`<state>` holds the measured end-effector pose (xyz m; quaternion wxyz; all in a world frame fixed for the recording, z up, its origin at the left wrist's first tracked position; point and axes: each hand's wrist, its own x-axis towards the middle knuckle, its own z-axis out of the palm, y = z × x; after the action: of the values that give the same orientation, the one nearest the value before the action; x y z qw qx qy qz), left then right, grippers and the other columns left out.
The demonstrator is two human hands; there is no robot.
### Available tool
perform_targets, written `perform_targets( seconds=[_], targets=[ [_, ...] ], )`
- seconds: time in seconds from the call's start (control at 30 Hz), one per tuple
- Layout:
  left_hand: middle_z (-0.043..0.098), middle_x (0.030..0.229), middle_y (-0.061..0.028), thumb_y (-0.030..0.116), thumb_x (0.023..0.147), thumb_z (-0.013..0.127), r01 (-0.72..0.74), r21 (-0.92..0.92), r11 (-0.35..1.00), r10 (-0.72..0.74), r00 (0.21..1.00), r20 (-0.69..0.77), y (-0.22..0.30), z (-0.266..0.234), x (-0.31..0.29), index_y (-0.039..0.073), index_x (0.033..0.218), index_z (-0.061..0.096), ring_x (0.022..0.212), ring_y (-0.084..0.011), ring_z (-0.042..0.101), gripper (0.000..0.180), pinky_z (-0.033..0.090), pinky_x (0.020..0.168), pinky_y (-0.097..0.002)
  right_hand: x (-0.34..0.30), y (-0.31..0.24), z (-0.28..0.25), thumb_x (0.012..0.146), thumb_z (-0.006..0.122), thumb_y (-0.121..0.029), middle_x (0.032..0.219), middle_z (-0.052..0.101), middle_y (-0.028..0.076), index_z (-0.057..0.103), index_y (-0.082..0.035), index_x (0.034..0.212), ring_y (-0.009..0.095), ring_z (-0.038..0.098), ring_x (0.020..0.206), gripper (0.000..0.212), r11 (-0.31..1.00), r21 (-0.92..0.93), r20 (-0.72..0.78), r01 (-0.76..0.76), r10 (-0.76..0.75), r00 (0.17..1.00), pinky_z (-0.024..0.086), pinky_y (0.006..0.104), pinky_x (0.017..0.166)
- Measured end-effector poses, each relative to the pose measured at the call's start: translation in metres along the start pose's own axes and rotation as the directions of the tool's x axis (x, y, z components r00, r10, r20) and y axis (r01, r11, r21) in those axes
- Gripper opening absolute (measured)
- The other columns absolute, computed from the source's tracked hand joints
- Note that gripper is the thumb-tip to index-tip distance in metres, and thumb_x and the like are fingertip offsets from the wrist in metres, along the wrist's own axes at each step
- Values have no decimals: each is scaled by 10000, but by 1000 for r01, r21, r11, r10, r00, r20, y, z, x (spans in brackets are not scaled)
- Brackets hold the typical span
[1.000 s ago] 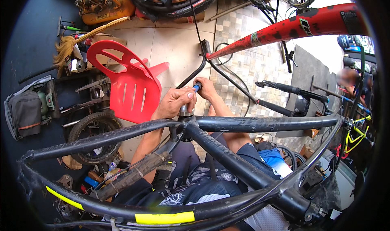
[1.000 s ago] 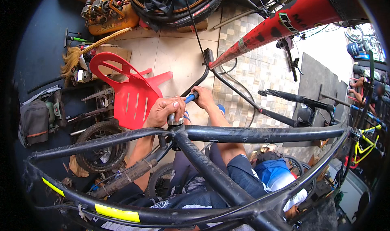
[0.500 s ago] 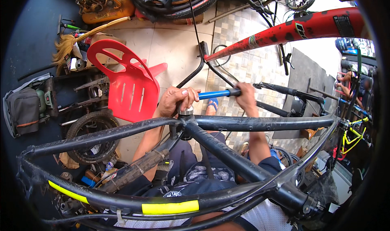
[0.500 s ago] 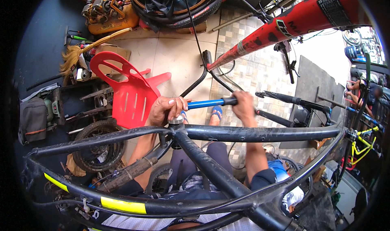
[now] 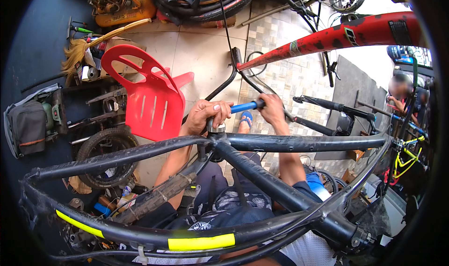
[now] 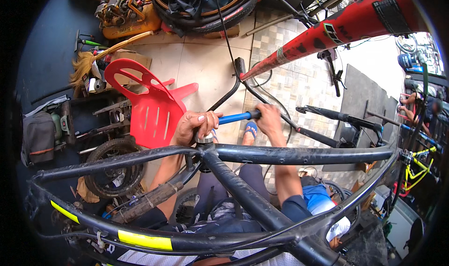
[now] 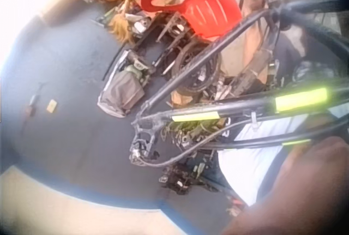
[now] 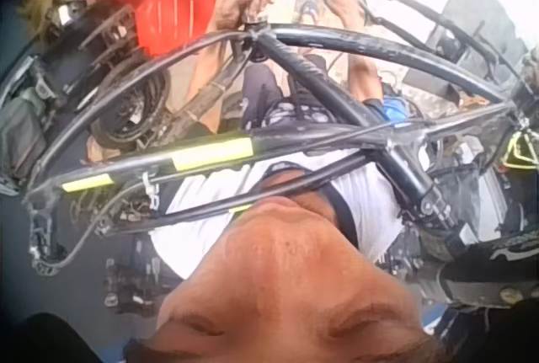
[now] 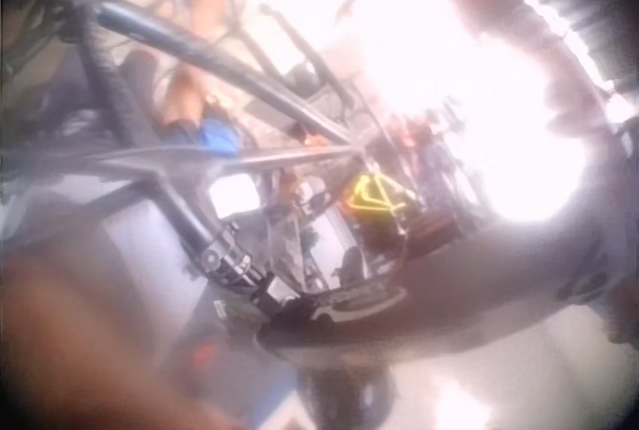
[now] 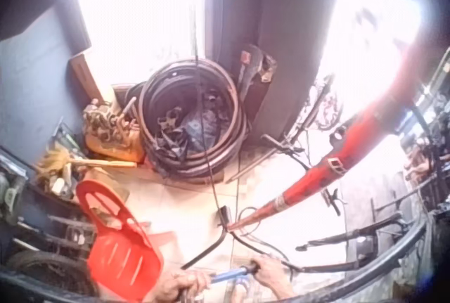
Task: The person uses a torque wrench to tighten bolts on a bicycle frame mounted on a repair stand. They adjust the wrench and reposition the frame multiple times to access different bolt locations. The person then places the wrench on a workbench and picks up a bicycle wheel to inspect it.
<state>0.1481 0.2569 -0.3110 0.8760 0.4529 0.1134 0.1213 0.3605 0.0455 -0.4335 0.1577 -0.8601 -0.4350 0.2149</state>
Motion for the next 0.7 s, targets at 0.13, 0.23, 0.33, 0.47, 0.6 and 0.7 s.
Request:
perform_targets(
  seconds=[0.13, 0.23, 0.33, 0.47, 0.6, 0.7],
  targets=[
    [549, 606, -65, 264, 999, 503, -16, -207, 978, 16, 1000, -4, -7, -2, 0, 72, 509, 571, 853, -234, 594, 531, 348, 1183, -505, -32, 6, -70, 735, 637, -10, 889, 633, 91, 687, -132, 925, 352, 575, 948, 231, 998, -49, -175, 47, -55, 983, 425, 462, 891],
    [533, 594, -55, 276, 993, 492, 12, -192, 981, -14, 1000, -7, -8, -1, -1, 87, 488, 554, 888, -238, 598, 542, 364, 1172, -514, -37, 0, -79, 735, 659, -34, 886, 629, 83, 682, -143, 921, 343, 584, 946, 216, 998, -62, -120, 6, -13, 993, 427, 461, 896],
    [543, 611, -59, 276, 1010, 487, 18, -91, 996, -19, 1000, -10, -2, 0, -3, 74, 514, 574, 886, -236, 600, 543, 366, 1170, -505, -28, 0, -58, 754, 662, -57, 911, 639, 82, 674, -147, 946, 347, 603, 960, 213, 1000, 17, -44, -22, 23, 999, 430, 469, 886],
    [592, 652, -61, 263, 1057, 493, 33, 54, 998, -33, 999, 5, 5, 0, -2, 36, 585, 638, 843, -216, 602, 543, 365, 1161, -470, 0, -1, -1, 739, 663, -62, 890, 670, 127, 683, -109, 914, 390, 635, 933, 183, 984, 168, -21, 59, -56, 998, 480, 498, 818],
    [626, 689, -59, 233, 1051, 468, 81, 217, 973, -88, 996, 23, 11, -1, -4, 46, 616, 649, 874, -220, 612, 507, 370, 1147, -464, 34, -22, 59, 731, 731, -78, 936, 706, 139, 690, -100, 926, 373, 676, 929, 201, 971, 223, 130, 91, -122, 984, 534, 461, 810],
    [634, 702, -56, 234, 1051, 468, 109, 270, 957, -116, 993, 10, 14, -1, -5, 46, 630, 652, 874, -217, 612, 497, 363, 1146, -458, 50, -38, 88, 722, 742, -73, 914, 704, 134, 686, -97, 919, 362, 683, 924, 206, 928, 324, 88, 186, -225, 970, 547, 446, 813]
  ],
)
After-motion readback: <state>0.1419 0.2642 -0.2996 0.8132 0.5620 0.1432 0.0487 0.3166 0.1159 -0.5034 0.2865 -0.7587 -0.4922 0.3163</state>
